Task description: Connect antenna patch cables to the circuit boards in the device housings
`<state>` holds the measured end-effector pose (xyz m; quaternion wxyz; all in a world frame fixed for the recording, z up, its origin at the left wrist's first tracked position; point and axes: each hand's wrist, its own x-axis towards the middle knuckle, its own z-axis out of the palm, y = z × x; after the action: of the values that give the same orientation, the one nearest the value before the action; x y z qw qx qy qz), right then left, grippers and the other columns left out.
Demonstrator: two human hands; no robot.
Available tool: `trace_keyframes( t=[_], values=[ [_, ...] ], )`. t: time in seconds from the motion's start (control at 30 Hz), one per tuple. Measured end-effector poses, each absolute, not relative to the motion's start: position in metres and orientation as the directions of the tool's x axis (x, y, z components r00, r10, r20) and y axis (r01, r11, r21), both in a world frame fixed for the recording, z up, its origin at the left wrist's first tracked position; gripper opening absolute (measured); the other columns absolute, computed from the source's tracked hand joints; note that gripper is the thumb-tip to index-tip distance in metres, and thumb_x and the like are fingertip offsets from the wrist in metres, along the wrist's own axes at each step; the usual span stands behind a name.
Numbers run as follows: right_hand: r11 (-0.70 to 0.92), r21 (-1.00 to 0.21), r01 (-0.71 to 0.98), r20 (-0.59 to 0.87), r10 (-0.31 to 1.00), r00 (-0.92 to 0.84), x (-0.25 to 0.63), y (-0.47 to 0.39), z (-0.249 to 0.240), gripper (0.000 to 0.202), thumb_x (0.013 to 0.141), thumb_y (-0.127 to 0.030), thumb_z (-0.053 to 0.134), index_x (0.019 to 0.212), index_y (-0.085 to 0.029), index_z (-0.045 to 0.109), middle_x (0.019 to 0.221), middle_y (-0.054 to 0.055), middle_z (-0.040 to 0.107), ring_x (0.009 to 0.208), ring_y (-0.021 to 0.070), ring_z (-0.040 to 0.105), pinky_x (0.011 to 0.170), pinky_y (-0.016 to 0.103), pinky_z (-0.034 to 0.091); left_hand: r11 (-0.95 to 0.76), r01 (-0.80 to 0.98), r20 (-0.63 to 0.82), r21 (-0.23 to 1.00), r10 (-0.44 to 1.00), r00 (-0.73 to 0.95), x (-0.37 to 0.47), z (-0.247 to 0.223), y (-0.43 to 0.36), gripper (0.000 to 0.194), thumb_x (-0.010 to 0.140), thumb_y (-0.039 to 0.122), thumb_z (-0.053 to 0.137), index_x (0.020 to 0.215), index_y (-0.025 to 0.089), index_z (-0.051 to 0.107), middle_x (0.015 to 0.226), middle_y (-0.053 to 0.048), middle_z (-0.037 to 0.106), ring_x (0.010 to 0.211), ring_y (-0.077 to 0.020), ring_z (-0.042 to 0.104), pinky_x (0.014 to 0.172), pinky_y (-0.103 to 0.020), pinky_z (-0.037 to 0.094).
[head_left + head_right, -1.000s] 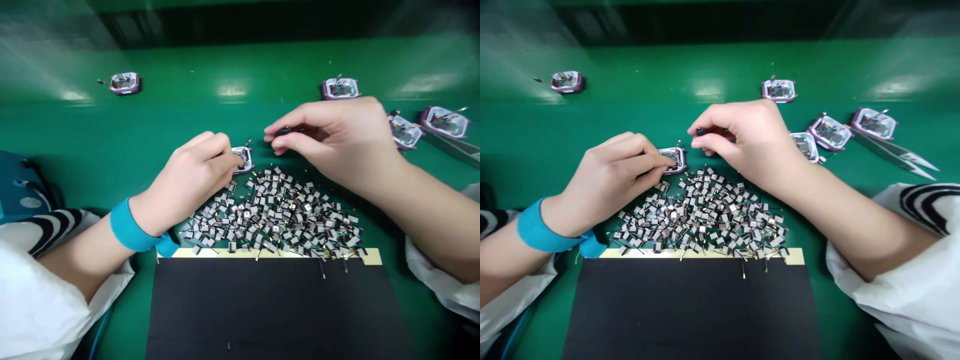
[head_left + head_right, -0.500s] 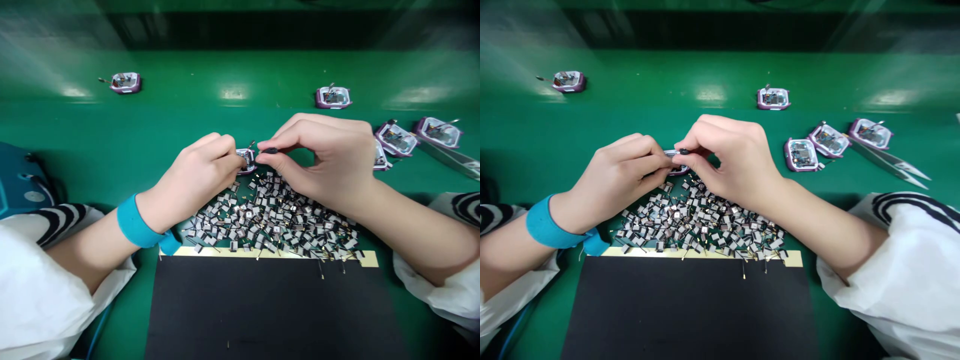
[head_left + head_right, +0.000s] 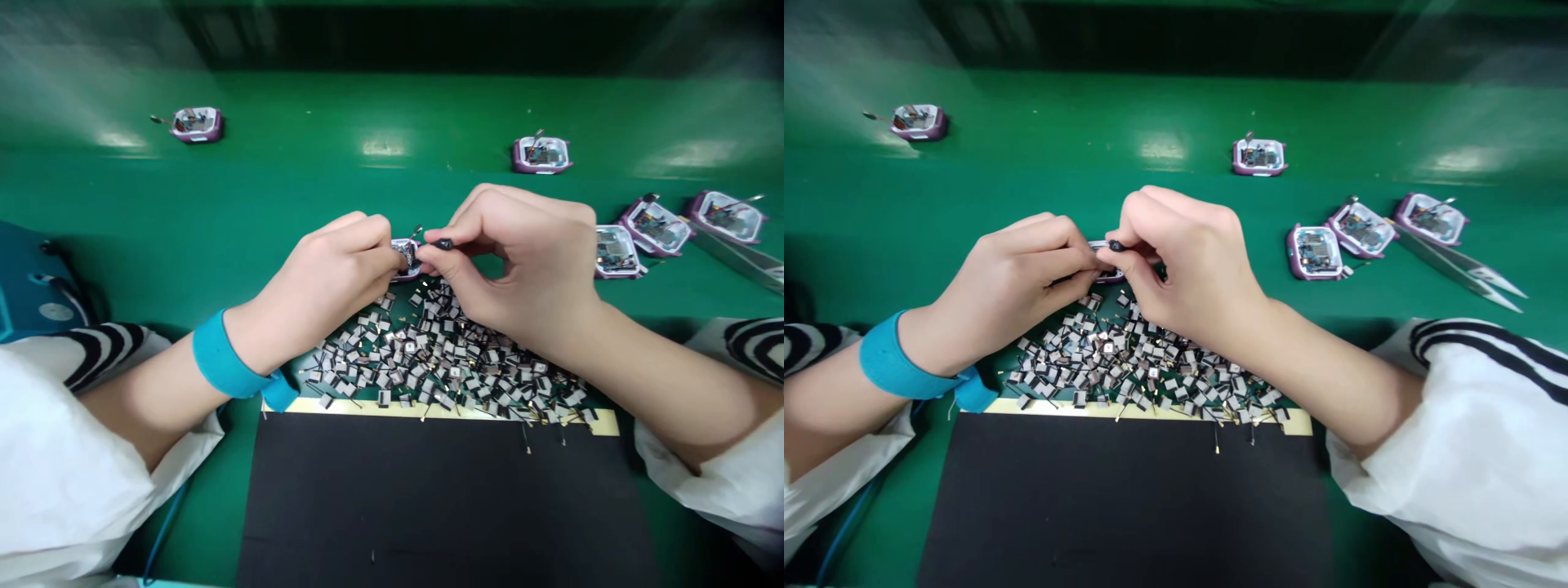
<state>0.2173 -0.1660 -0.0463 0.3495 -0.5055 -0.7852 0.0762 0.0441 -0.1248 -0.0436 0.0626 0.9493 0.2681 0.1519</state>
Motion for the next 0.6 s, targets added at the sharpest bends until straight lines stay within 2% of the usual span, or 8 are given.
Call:
trace_keyframes(
  t=[0.13,0.27,0.5,0.6],
  values=[
    [0.477,-0.518,0.710,0.454,0.857,-0.244,0.216,-0.164,-0.047,0.020,0.080,-0.029,0.048,0.063,-0.020,0.041,0.066,0.002,0.051,0.064,0.0145,0.053,0.057,0.028,0.045,-0.851,0.493,0.260,0.179,0.524,0.811,0.044,-0.044,-0.125,0.025,0.084,0.023,0.037,0.067,0.019,0.055,0.069,-0.001,0.049,0.065,-0.0132,0.046,0.058,-0.026,0.037],
    [0.465,-0.582,0.667,0.441,0.870,-0.222,0.215,-0.161,-0.051,0.019,0.081,-0.032,0.046,0.067,-0.020,0.041,0.068,0.002,0.050,0.066,0.0149,0.054,0.059,0.029,0.046,-0.858,0.487,0.245,0.162,0.513,0.823,0.044,-0.043,-0.125,0.025,0.085,0.023,0.036,0.075,0.020,0.059,0.071,-0.001,0.050,0.067,-0.0134,0.047,0.060,-0.026,0.038],
    [0.473,-0.642,0.604,0.444,0.871,-0.209,0.219,-0.156,-0.049,0.017,0.081,-0.031,0.047,0.070,-0.020,0.043,0.070,0.001,0.052,0.067,0.0134,0.055,0.060,0.027,0.046,-0.887,0.429,0.280,0.170,0.461,0.842,0.036,-0.043,-0.125,0.019,0.084,0.024,0.042,0.090,0.018,0.060,0.080,-0.003,0.055,0.081,-0.0164,0.052,0.071,-0.028,0.042],
    [0.457,-0.705,0.542,0.452,0.879,-0.153,0.230,-0.148,-0.044,0.011,0.084,-0.028,0.041,0.078,-0.020,0.045,0.075,0.001,0.055,0.070,0.0123,0.055,0.062,0.026,0.046,-0.854,0.506,0.274,0.122,0.519,0.810,0.035,-0.041,-0.125,0.020,0.082,0.026,0.047,0.094,0.016,0.059,0.082,-0.005,0.056,0.076,-0.0168,0.052,0.070,-0.030,0.044]
  ],
)
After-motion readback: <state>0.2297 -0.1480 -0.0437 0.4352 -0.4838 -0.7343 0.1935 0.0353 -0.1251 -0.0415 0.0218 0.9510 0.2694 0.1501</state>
